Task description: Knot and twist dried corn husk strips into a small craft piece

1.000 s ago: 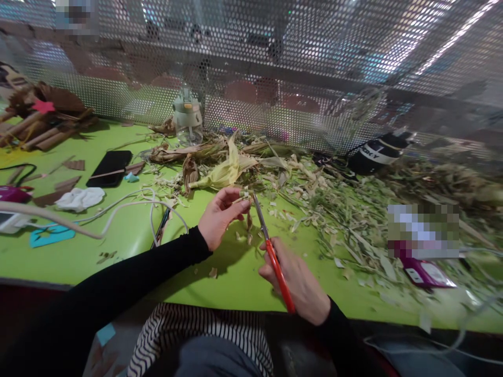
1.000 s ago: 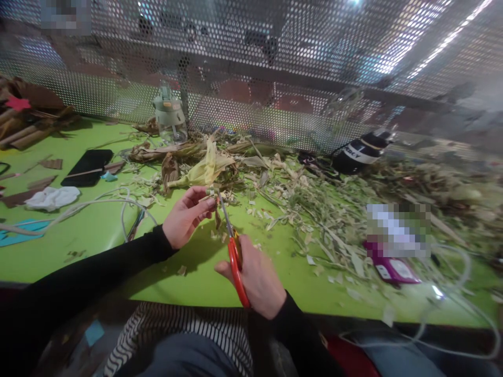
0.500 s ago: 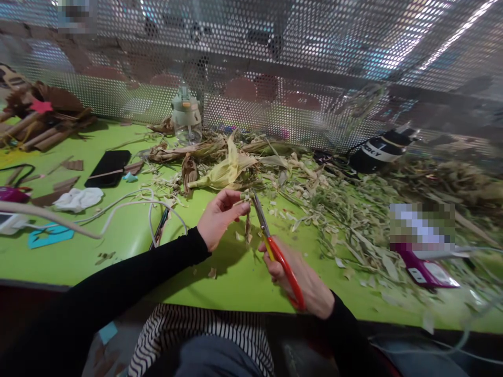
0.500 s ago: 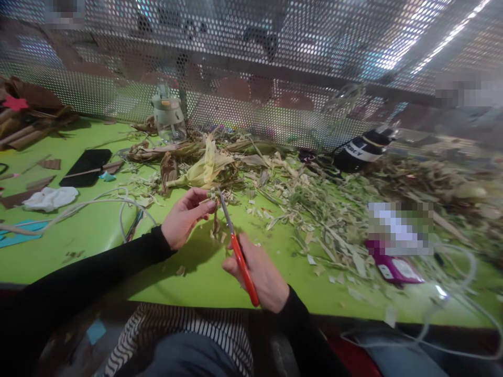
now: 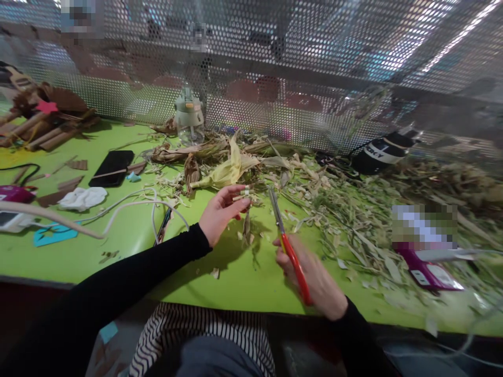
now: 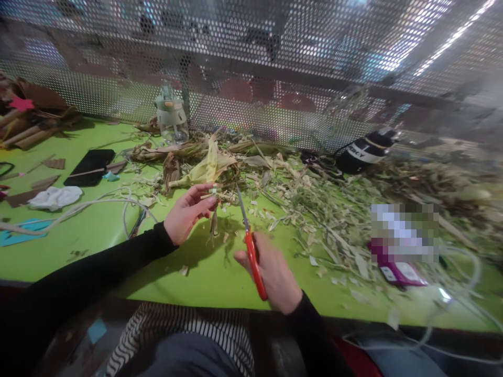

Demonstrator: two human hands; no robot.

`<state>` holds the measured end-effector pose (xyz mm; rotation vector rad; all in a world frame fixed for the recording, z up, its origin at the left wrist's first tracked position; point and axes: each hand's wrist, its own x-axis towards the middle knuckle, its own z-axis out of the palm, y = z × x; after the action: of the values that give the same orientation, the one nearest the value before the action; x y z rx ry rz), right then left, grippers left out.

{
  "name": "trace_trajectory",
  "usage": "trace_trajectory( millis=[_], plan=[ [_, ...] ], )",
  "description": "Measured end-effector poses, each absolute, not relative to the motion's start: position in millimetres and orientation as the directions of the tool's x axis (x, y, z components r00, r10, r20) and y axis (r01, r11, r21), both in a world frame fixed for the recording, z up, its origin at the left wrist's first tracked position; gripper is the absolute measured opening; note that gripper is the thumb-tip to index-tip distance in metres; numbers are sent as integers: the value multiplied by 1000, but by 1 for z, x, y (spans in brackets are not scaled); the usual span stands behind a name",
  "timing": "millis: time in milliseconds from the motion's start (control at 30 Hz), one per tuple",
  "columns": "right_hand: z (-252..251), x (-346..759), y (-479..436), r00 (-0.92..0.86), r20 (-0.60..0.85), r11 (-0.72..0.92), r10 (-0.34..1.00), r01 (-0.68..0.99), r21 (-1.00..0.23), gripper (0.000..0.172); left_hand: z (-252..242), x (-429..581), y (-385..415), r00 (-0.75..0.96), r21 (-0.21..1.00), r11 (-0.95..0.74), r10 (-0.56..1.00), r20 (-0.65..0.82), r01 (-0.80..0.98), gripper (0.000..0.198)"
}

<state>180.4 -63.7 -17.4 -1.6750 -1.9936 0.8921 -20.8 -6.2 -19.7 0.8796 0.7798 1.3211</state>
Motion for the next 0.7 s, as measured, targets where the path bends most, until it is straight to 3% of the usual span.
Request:
trace_trajectory(
  millis=[100, 200, 267, 333, 467, 600, 700],
  plan=[
    [-8, 193, -48, -9, -43, -6, 999, 936, -353, 43, -21, -22, -4, 94, 891, 66, 995, -27, -449, 31],
    [-6, 209, -35, -60, 13, 61, 998, 985, -161, 47, -23, -22, -3, 147, 911, 91, 989, -33, -403, 34],
    [-5, 214, -33, -131, 116, 143, 985, 985, -101, 51, -24, -20, -4, 168, 926, 94, 985, -34, -367, 35],
    [0, 209, -34, -174, 234, 213, 957, 965, -154, 52, -25, -18, -5, 183, 936, 108, 982, -48, -334, 34],
    [10, 176, -33, -354, 230, 421, 907, 728, -541, 38, -26, -13, -8, 236, 944, 130, 970, -57, -303, 32],
    [6, 152, -23, -309, 266, 406, 913, 619, -673, 24, -27, -11, -9, 251, 943, 114, 967, -34, -313, 28],
    [0, 150, -14, -315, 253, 395, 915, 565, -725, 22, -27, -12, -8, 250, 940, 117, 968, -36, -319, 27]
  ],
)
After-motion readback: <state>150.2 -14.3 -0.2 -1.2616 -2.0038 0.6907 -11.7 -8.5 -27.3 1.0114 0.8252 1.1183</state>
